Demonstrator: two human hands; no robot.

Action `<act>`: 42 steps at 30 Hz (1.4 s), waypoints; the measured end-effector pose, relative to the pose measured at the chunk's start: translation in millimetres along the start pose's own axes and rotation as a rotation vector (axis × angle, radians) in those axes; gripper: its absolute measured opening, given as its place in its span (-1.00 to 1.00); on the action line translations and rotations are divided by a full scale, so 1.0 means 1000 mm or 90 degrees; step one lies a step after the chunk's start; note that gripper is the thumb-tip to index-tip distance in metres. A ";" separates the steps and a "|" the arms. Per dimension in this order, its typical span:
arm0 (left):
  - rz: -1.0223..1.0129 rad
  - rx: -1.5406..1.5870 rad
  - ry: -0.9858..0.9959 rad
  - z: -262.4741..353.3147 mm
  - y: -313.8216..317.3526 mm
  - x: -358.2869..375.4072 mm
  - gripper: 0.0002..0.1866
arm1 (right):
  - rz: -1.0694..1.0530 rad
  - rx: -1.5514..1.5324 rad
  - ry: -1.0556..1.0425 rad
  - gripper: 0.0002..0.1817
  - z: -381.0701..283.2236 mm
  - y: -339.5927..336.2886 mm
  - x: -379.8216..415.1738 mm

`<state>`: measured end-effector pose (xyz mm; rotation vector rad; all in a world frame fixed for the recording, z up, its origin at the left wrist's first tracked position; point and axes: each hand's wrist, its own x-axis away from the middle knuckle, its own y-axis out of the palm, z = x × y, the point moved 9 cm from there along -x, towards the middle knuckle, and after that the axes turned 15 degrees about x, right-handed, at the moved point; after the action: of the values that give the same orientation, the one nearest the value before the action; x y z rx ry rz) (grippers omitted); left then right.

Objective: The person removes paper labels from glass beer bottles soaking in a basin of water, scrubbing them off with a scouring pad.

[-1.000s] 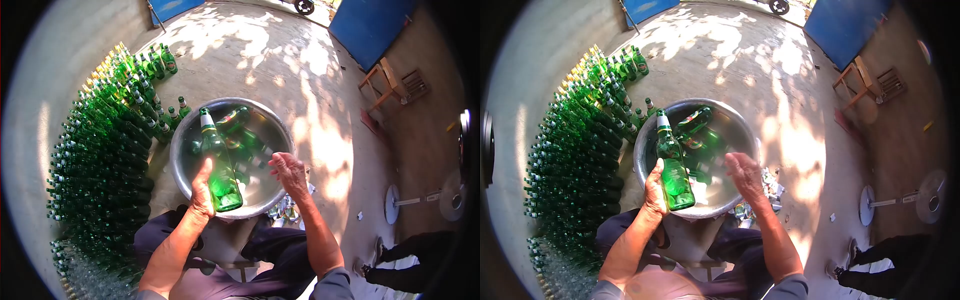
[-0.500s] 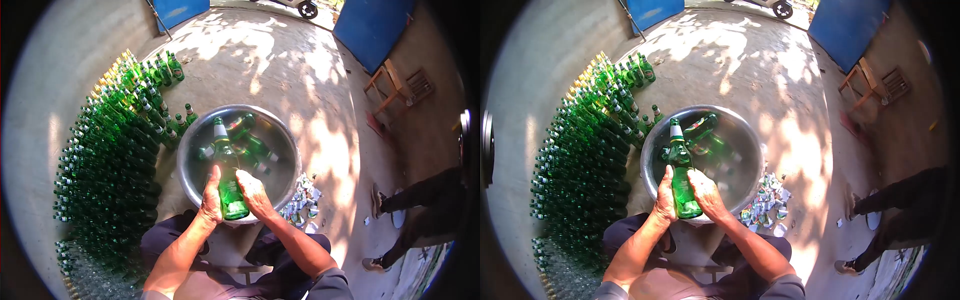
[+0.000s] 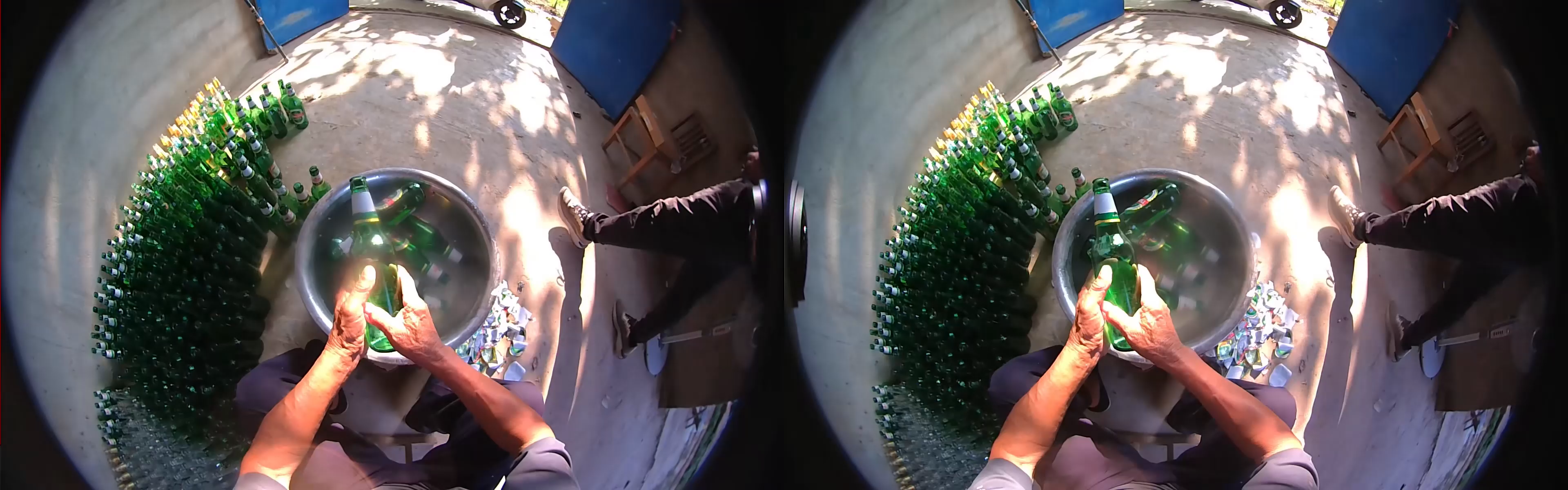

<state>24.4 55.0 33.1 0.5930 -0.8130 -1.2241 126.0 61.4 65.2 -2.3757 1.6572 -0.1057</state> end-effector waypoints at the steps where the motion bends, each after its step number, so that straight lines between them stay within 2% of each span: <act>1: 0.014 0.017 0.005 0.001 -0.003 0.000 -0.56 | 0.014 0.017 -0.029 -0.29 -0.005 -0.001 0.000; 3: 0.019 -0.025 0.039 0.003 -0.010 -0.003 -0.58 | 0.030 0.054 -0.080 -0.28 -0.010 -0.001 0.000; 5: 0.044 0.011 0.030 -0.003 -0.027 -0.008 -0.59 | 0.081 0.216 -0.123 -0.24 -0.012 -0.005 0.004; 6: 0.040 0.036 0.035 0.003 -0.019 -0.004 -0.58 | 0.122 0.253 -0.174 -0.28 -0.019 -0.006 0.004; 7: 0.041 0.033 0.035 0.006 -0.015 -0.002 -0.58 | 0.123 0.250 -0.173 -0.28 -0.020 -0.007 0.004; 10: 0.079 0.227 -0.082 -0.005 -0.016 0.000 -0.52 | 0.056 0.048 0.023 -0.59 0.007 -0.005 0.002; 13: 0.039 0.233 -0.076 -0.002 -0.012 0.001 -0.58 | 0.096 -0.037 0.012 -0.63 0.008 -0.006 0.004; 14: 0.045 0.231 -0.084 -0.004 -0.020 -0.001 -0.47 | 0.076 -0.085 0.049 -0.63 0.012 -0.005 0.004; 18: 0.039 0.256 -0.065 0.002 -0.017 -0.002 -0.40 | 0.049 0.006 0.015 -0.60 -0.004 -0.014 0.006; 21: -0.015 0.229 -0.052 0.006 -0.013 -0.002 -0.37 | 0.066 -0.004 -0.020 -0.53 -0.007 -0.015 0.010; 22: 0.007 0.213 -0.045 0.007 -0.011 -0.001 -0.36 | 0.040 -0.038 0.010 -0.43 -0.008 -0.012 0.012; 23: 0.006 0.212 -0.045 0.006 -0.010 -0.002 -0.36 | 0.041 -0.039 0.009 -0.43 -0.014 -0.014 0.013; 25: 0.039 0.166 -0.009 0.009 -0.014 -0.002 -0.37 | -0.006 -0.023 0.103 -0.34 -0.008 -0.010 0.015; 27: 0.023 0.192 -0.034 0.003 -0.011 -0.001 -0.39 | 0.036 -0.044 0.074 -0.32 0.004 -0.010 0.013; 29: 0.012 0.193 -0.033 0.001 -0.009 -0.001 -0.42 | -0.002 0.013 0.019 -0.34 0.003 -0.007 0.007; 30: 0.006 0.193 -0.032 0.000 -0.008 -0.001 -0.44 | -0.018 -0.015 0.062 -0.42 0.000 -0.008 0.008; 33: 0.029 0.185 -0.037 0.001 -0.012 -0.001 -0.45 | 0.013 -0.095 0.054 -0.52 0.002 -0.009 0.007; 34: -0.012 0.244 -0.081 -0.001 -0.006 -0.002 -0.47 | 0.040 -0.111 0.071 -0.58 0.004 -0.012 0.007; 39: 0.012 0.241 -0.072 -0.003 -0.015 -0.003 -0.50 | 0.057 -0.121 0.068 -0.62 0.007 -0.011 0.003; 42: 0.010 0.241 -0.074 -0.003 -0.013 -0.003 -0.49 | 0.084 -0.059 0.038 -0.64 0.005 -0.016 0.004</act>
<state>18.9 54.6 20.2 0.8244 -1.1583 -1.1042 142.4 63.9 64.0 -2.3411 1.8809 -0.0789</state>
